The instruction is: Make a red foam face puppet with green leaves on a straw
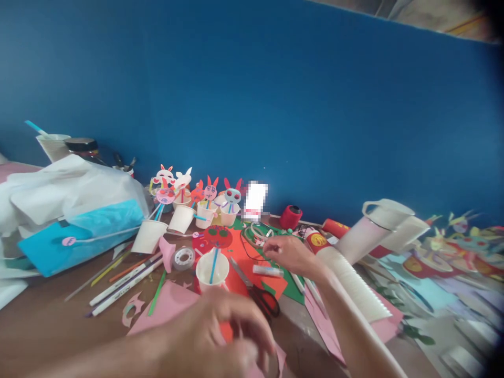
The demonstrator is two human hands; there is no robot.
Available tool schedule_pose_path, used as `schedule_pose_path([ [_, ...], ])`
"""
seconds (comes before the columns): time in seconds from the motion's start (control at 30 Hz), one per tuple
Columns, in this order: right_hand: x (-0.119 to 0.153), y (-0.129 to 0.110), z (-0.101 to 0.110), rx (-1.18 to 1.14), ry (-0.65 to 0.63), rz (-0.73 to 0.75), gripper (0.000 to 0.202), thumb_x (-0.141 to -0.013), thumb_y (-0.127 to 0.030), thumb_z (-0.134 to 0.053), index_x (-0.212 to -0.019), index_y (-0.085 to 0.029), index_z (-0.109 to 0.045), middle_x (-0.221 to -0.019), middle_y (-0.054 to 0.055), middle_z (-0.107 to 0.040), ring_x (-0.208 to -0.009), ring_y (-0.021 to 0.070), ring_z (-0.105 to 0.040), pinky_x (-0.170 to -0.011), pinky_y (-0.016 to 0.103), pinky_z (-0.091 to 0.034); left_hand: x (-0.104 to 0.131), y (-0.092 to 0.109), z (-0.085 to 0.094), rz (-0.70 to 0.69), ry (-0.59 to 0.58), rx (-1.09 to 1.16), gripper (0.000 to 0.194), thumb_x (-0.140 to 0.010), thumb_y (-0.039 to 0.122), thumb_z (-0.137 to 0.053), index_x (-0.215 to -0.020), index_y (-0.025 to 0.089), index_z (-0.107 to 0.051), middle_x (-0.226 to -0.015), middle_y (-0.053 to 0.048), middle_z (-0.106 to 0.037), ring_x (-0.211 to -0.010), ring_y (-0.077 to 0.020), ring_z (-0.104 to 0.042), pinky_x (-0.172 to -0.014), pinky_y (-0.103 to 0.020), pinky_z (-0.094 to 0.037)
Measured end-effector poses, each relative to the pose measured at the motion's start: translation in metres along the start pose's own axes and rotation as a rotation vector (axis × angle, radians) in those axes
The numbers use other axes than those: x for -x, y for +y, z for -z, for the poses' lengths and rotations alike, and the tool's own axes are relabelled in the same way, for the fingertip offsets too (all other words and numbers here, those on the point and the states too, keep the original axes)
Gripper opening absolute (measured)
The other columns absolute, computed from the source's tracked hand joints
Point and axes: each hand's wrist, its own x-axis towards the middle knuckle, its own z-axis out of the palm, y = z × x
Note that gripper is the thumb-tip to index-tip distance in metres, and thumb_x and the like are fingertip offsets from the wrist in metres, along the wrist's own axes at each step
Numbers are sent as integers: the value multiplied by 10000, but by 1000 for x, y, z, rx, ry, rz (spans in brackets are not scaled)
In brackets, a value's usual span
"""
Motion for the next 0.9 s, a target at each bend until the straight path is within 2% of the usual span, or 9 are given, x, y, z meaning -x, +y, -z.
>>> schedule_pose_path([
  [0.07,12,11,-13,-8,-17,-8,143,-766,-212,-507,-732,-219,-645,-751,-2,-651,-682,146,-576,-614,236,-384,-10,-20,-28,28,-167,57,290,-617,85,-480,-698,242,-710,-639,6,-635,-533,-104,-500,-467,-181,-365],
  [0.13,23,21,-25,20,9,-15,141,-778,-263,-519,-805,-227,-652,-820,11,-649,-757,159,-578,-662,245,-391,-20,-41,-46,78,-195,73,291,-590,66,-482,-687,208,-716,-566,28,-579,-491,-69,-447,-441,-152,-320],
  [0.2,30,27,-32,63,30,-27,170,-780,-321,-533,-866,-235,-652,-862,24,-643,-832,176,-571,-711,255,-388,-28,-58,-55,130,-234,79,333,-589,38,-442,-710,184,-716,-595,34,-576,-540,-60,-473,-488,-134,-341],
  [0.33,34,29,-33,133,29,-52,191,-789,-347,-521,-886,-246,-652,-866,26,-639,-852,178,-568,-710,246,-379,-36,-79,-62,217,-232,130,349,-564,10,-425,-708,153,-709,-589,37,-554,-519,-49,-459,-478,-122,-342],
  [0.43,33,30,-27,160,14,-78,177,-800,-299,-489,-812,-237,-655,-822,12,-643,-792,157,-577,-652,223,-366,-35,-95,-71,197,-257,131,300,-592,34,-471,-722,164,-709,-578,36,-542,-531,-54,-458,-505,-130,-355],
  [0.53,36,36,-26,207,-44,-99,171,-789,-267,-484,-753,-228,-647,-789,1,-657,-747,152,-585,-620,222,-348,-32,-112,-81,218,-230,115,158,-627,137,-568,-704,156,-704,-541,39,-505,-498,-46,-395,-482,-127,-334],
  [0.6,39,40,-28,254,-103,-110,164,-777,-277,-496,-743,-231,-650,-776,3,-667,-734,165,-592,-611,233,-338,-32,-119,-85,199,-251,90,158,-631,154,-575,-713,158,-710,-522,40,-502,-486,-44,-383,-477,-123,-329],
  [0.77,43,38,-33,266,-140,-104,175,-787,-298,-487,-848,-264,-648,-846,1,-676,-790,177,-600,-640,240,-337,-35,-125,-81,139,-289,50,312,-639,89,-473,-793,198,-722,-637,14,-629,-572,-79,-515,-532,-131,-390],
  [0.9,43,32,-31,288,-146,-125,170,-785,-305,-493,-846,-264,-646,-817,-1,-678,-766,174,-603,-632,243,-334,-35,-124,-79,128,-289,16,330,-640,84,-464,-813,198,-721,-671,10,-660,-585,-84,-544,-552,-136,-404],
])
